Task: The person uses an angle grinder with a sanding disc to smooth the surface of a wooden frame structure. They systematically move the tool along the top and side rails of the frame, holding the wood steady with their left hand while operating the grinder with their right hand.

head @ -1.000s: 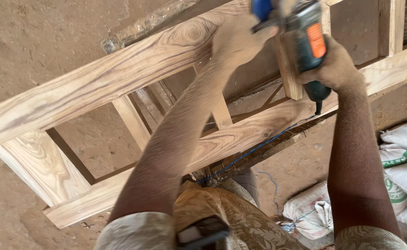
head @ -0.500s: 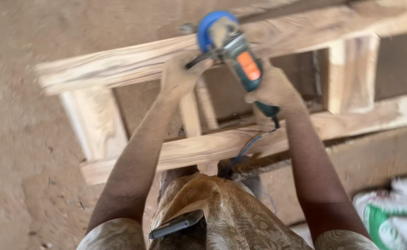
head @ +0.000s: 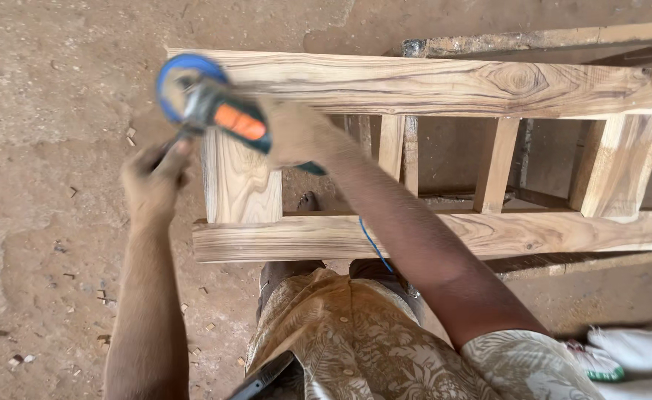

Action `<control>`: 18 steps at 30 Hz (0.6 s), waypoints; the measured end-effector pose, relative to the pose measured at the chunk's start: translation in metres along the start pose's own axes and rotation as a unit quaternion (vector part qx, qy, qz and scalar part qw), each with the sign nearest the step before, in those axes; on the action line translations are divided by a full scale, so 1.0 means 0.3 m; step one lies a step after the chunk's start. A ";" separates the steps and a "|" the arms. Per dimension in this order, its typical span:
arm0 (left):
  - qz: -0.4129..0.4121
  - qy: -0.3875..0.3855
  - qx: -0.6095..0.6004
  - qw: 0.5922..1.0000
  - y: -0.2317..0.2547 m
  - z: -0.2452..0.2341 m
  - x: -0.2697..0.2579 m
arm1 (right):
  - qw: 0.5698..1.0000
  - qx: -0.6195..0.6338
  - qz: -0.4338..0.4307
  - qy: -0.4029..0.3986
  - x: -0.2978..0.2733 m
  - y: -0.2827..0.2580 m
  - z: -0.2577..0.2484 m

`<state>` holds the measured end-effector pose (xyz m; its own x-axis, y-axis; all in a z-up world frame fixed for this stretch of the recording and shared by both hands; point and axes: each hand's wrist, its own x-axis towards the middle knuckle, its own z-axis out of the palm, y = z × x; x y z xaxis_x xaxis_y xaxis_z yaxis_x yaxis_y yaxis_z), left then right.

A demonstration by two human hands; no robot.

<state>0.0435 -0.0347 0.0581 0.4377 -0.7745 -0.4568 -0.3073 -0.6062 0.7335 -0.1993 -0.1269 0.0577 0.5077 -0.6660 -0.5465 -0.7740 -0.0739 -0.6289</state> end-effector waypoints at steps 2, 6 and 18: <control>0.016 -0.014 -0.059 0.998 -0.049 -0.021 -0.010 | 0.998 -0.056 -0.006 -0.022 0.010 -0.024 0.038; 0.044 -0.047 -0.056 0.996 -0.067 0.079 -0.061 | 0.999 0.004 0.040 -0.015 -0.111 0.093 0.039; 0.147 -0.232 0.098 0.957 0.178 0.757 -0.242 | 0.966 0.106 0.218 0.088 -0.598 0.701 -0.072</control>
<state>-0.1965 -0.0516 0.0161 -0.0998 -0.8862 -0.4524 -0.5314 -0.3369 0.7772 -0.4614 -0.0391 0.0355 0.0641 -0.7170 -0.6941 -0.7957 0.3831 -0.4692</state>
